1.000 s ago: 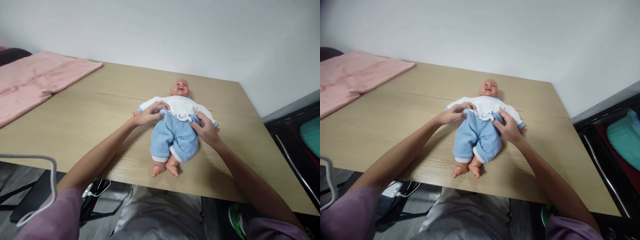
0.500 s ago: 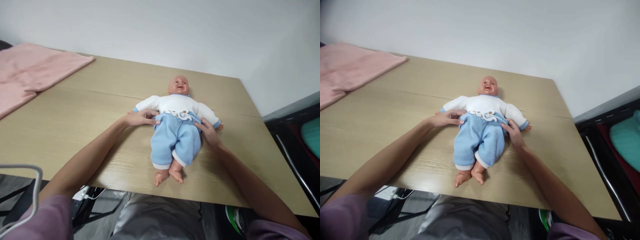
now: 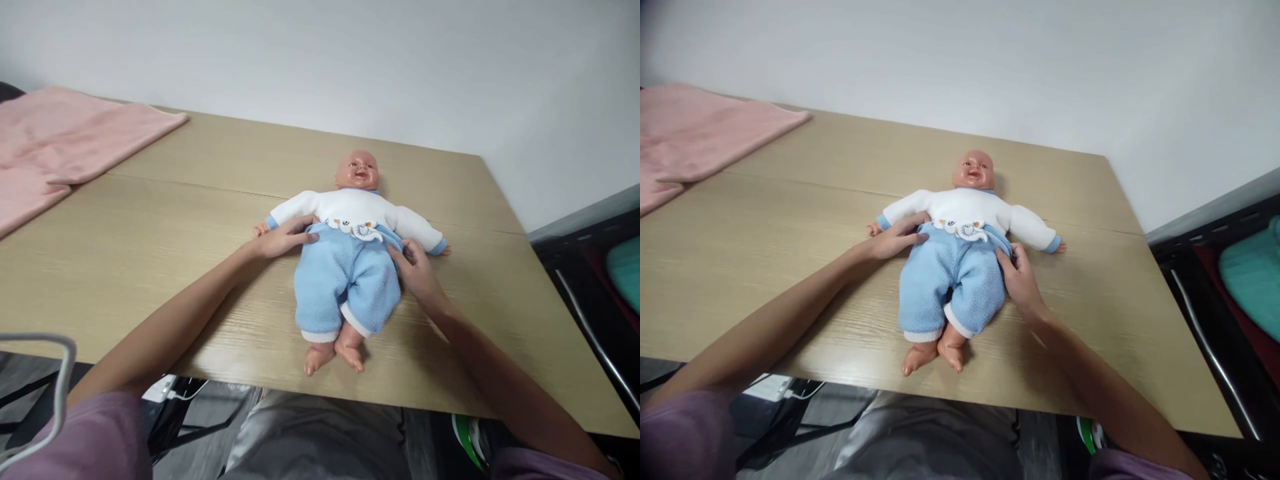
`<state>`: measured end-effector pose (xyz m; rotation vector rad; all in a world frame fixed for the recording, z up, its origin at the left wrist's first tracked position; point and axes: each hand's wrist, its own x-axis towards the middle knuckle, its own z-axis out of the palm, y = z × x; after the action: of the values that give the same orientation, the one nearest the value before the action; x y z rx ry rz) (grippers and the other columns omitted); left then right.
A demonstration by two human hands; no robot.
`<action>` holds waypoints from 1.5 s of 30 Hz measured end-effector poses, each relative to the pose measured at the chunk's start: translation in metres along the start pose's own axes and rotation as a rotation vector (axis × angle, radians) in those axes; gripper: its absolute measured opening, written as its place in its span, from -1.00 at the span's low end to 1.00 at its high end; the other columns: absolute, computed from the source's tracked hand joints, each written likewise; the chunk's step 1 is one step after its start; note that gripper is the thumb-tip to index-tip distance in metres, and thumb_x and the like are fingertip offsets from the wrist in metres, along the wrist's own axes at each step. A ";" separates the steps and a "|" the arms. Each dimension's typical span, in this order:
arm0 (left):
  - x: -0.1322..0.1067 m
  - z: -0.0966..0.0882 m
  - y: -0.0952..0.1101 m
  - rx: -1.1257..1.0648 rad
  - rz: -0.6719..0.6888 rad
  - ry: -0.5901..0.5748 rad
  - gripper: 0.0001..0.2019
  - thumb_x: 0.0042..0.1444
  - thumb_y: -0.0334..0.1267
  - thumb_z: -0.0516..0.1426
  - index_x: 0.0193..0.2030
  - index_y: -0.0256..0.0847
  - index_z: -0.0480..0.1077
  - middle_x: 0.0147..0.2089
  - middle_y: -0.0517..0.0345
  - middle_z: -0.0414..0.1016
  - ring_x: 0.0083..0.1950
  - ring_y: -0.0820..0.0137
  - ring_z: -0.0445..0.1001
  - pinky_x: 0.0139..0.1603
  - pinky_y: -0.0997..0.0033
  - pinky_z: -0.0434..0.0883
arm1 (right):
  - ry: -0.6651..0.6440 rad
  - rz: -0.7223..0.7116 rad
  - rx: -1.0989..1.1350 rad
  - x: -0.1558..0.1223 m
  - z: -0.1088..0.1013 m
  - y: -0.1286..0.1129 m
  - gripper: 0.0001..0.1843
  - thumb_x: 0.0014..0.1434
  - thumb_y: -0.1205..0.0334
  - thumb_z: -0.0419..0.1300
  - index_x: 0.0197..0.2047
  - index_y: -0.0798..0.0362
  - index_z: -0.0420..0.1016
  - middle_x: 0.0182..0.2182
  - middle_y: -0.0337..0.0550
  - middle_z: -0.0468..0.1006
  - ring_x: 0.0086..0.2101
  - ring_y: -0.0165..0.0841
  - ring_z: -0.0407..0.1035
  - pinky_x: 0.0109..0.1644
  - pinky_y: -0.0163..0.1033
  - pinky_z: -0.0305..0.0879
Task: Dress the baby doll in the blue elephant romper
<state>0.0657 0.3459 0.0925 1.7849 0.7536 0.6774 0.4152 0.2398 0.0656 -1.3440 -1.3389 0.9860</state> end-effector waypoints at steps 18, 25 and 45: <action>0.007 0.029 -0.009 -0.178 0.024 0.270 -0.35 0.31 0.51 0.30 -0.07 -0.08 0.36 -0.30 0.26 0.36 -0.32 0.37 0.27 -0.27 0.35 0.25 | 0.009 0.087 0.253 0.020 0.007 0.006 -0.41 0.23 -0.43 0.49 0.07 -0.21 0.62 0.02 -0.20 0.75 0.16 -0.10 0.61 0.35 0.02 0.58; -0.001 0.017 -0.009 0.432 0.178 0.218 -0.53 0.48 0.30 0.09 -0.15 -0.10 0.36 -0.14 -0.02 0.49 -0.03 0.03 0.41 0.17 -0.04 0.41 | 0.007 0.153 0.070 0.017 -0.013 0.009 -0.55 0.16 -0.22 0.57 -0.06 -0.10 0.70 -0.09 -0.18 0.76 0.04 -0.10 0.60 0.25 -0.02 0.57; 0.006 0.057 -0.013 -0.336 0.013 0.489 -0.48 0.44 0.36 0.24 0.16 -0.04 0.41 0.26 -0.09 0.62 0.51 -0.05 0.41 0.47 0.01 0.46 | 0.026 0.280 0.408 0.013 0.015 0.009 -0.23 0.16 -0.58 0.42 0.17 -0.19 0.66 0.09 -0.01 0.83 0.32 0.11 0.60 0.38 0.26 0.63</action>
<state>0.1101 0.3200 0.0633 1.3298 0.8873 1.1989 0.4034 0.2547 0.0548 -1.2387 -0.8788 1.3434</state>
